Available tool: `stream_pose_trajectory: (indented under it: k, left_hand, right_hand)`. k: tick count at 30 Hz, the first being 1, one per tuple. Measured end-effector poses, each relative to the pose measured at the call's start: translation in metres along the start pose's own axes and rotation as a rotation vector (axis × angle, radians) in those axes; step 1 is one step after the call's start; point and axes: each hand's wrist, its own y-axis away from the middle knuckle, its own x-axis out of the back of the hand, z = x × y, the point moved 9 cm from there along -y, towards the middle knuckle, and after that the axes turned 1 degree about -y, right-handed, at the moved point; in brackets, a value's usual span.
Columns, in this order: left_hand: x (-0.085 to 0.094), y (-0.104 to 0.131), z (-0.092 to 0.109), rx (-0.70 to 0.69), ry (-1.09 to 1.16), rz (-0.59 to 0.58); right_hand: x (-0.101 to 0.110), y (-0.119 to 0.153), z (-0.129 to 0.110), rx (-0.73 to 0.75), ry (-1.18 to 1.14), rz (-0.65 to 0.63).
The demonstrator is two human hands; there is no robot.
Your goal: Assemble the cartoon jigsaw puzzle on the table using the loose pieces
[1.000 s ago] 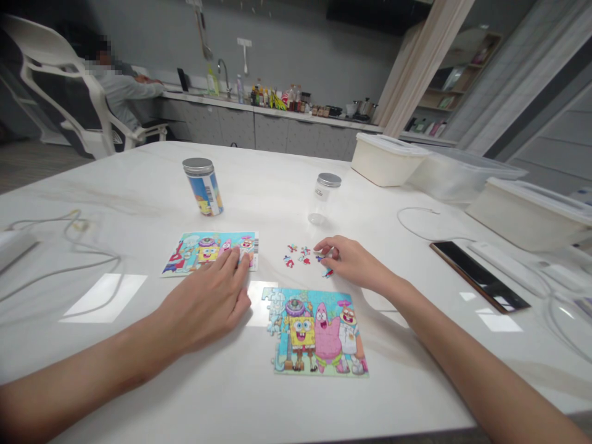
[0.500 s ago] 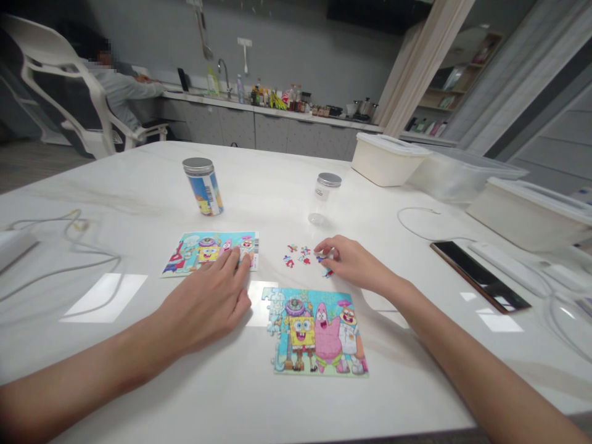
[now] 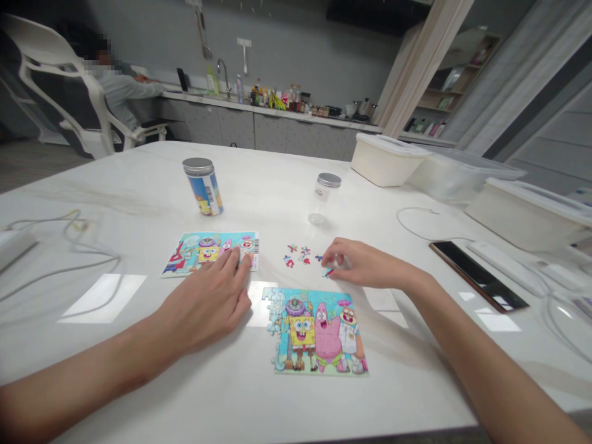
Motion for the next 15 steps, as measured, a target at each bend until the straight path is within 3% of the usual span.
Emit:
stream_pose_trajectory:
  k: [9,15]
  left_hand:
    - [-0.0011,0.0012,-0.0002,0.001,-0.022,0.001]
    - [0.0022,-0.0003,-0.0006,-0.01,-0.019,0.023]
  right_hand:
    - [-0.0013,-0.0039,0.0036,-0.06,-0.035,0.041]
    - [-0.0103,-0.0088,-0.0041,-0.087,-0.316,0.017]
